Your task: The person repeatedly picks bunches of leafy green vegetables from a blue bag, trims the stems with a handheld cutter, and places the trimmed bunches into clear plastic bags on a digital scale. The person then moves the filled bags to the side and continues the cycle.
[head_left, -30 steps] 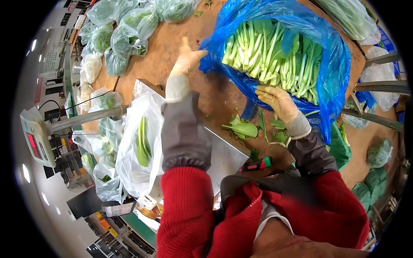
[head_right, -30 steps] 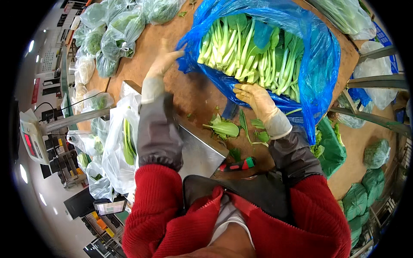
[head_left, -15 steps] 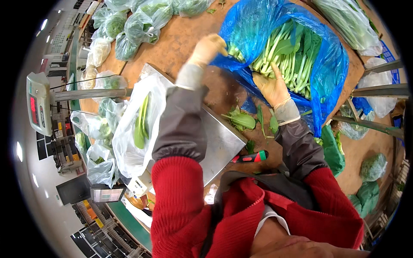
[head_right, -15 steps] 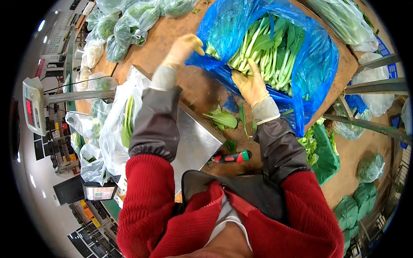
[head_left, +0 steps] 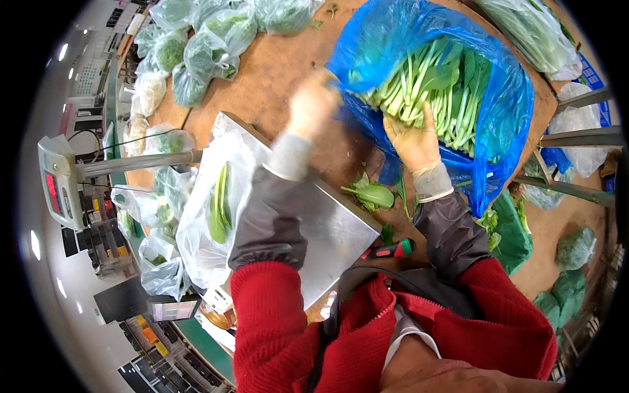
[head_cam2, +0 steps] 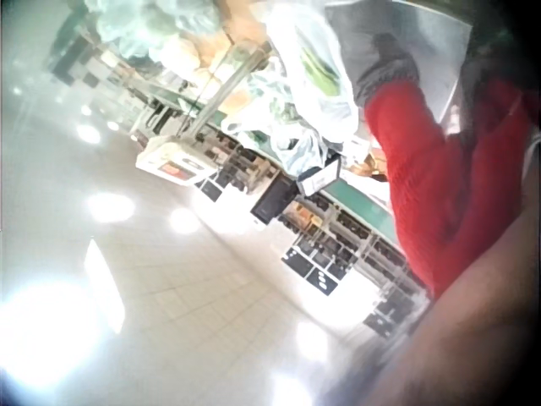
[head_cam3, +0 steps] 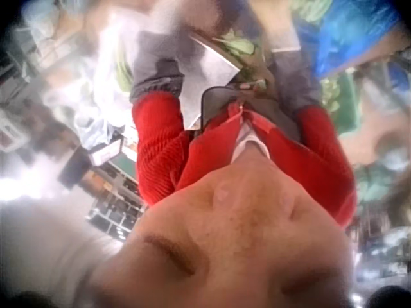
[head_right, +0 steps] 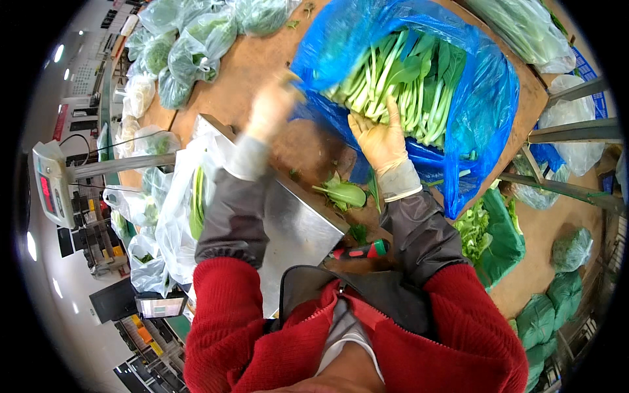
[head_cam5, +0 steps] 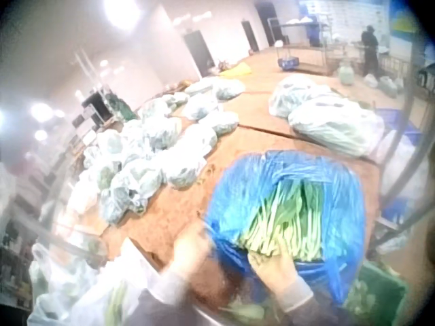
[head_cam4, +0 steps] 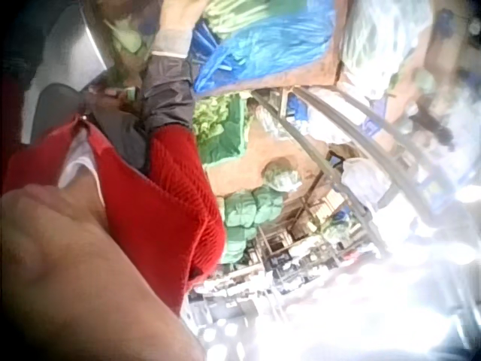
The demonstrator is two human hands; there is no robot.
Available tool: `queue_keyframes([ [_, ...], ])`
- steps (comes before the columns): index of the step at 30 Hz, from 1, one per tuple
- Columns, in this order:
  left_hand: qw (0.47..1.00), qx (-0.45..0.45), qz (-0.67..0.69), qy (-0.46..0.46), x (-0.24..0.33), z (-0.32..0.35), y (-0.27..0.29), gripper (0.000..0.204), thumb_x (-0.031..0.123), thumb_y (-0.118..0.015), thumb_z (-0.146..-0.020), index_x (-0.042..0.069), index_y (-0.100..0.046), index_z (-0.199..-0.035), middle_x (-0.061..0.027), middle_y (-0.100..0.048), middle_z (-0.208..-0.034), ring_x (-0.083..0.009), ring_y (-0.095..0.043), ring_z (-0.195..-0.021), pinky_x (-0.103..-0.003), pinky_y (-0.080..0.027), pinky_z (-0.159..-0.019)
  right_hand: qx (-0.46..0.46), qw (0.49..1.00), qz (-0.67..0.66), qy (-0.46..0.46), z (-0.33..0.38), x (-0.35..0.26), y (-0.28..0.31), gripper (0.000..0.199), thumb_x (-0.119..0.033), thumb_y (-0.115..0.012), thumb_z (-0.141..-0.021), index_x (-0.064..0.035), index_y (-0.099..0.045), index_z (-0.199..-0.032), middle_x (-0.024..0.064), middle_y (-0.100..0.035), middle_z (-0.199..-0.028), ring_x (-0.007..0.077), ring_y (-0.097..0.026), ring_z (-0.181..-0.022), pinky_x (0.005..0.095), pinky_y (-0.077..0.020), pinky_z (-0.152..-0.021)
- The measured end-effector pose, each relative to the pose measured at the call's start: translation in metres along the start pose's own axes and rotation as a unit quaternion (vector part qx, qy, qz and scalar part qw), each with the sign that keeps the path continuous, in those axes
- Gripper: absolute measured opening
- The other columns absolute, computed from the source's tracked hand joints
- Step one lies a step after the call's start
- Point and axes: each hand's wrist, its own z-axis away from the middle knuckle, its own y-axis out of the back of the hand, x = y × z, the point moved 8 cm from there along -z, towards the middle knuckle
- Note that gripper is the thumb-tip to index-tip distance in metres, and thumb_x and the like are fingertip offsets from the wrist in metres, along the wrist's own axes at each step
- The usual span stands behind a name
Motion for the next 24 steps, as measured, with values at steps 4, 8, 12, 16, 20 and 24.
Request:
queue_keyframes([
  [4,0.971,0.233,-0.033,0.036,-0.037,-0.074,0.08,0.02,0.021,-0.055,-0.077,0.012,-0.068,-0.09,-0.0147,-0.067,-0.083,-0.0324,-0.064,-0.08,-0.04,-0.049,-0.071,-0.025,0.998,-0.048,-0.012,0.005,-0.004,-0.022,0.074,-0.039,-0.07,-0.078,-0.0024,-0.034,-0.131,0.017,-0.035,-0.132,0.0335,-0.034,-0.126,0.0453,-0.0317,-0.106],
  [8,0.952,0.234,0.162,0.115,-0.087,-0.112,0.071,0.02,0.018,-0.06,-0.077,0.003,-0.068,-0.086,-0.0114,-0.068,-0.078,-0.0175,-0.064,-0.073,-0.028,-0.049,-0.066,-0.052,0.995,-0.048,-0.076,0.004,0.002,-0.035,0.07,-0.042,-0.065,-0.082,-0.0018,-0.036,-0.131,0.0183,-0.038,-0.132,0.0352,-0.038,-0.124,0.0465,-0.0357,-0.103],
  [12,0.853,-0.088,0.507,-0.092,0.025,-0.121,0.056,0.024,0.02,-0.053,-0.082,-0.001,-0.063,-0.09,-0.0037,-0.058,-0.063,-0.0115,-0.051,-0.05,-0.023,-0.043,-0.052,-0.023,0.994,0.102,-0.015,-0.006,-0.016,-0.004,0.077,-0.043,-0.064,-0.082,0.0013,-0.03,-0.135,0.0235,-0.03,-0.139,0.0347,-0.028,-0.132,0.0439,-0.0263,-0.109],
  [16,0.876,-0.241,0.353,-0.222,0.093,-0.059,0.102,0.033,0.033,-0.05,-0.085,0.005,-0.054,-0.067,0.0006,-0.046,-0.05,-0.0068,-0.04,-0.046,-0.021,-0.033,-0.048,-0.016,0.998,0.061,-0.028,-0.006,-0.001,-0.004,0.079,-0.037,-0.066,-0.082,0.0019,-0.025,-0.137,0.0218,-0.023,-0.143,0.034,-0.024,-0.133,0.0422,-0.0251,-0.11],
  [20,0.961,0.07,0.256,-0.084,0.025,-0.105,0.139,0.021,0.024,-0.053,-0.082,0.009,-0.059,-0.069,-0.005,-0.056,-0.066,-0.0144,-0.046,-0.053,-0.027,-0.038,-0.054,-0.029,0.999,0.043,-0.016,-0.009,0.002,-0.014,0.073,-0.033,-0.066,-0.082,0.0001,-0.028,-0.135,0.0208,-0.029,-0.138,0.0336,-0.026,-0.131,0.0431,-0.0268,-0.109],
  [24,0.981,0.029,-0.115,-0.154,-0.039,-0.116,0.035,0.034,0.026,-0.059,-0.077,0.004,-0.057,-0.102,-0.018,-0.058,-0.094,-0.0243,-0.058,-0.076,-0.034,-0.049,-0.063,-0.004,0.998,0.043,-0.034,-0.01,0.001,-0.009,0.072,-0.035,-0.067,-0.082,-0.0011,-0.031,-0.135,0.019,-0.032,-0.137,0.033,-0.03,-0.13,0.044,-0.0264,-0.108],
])
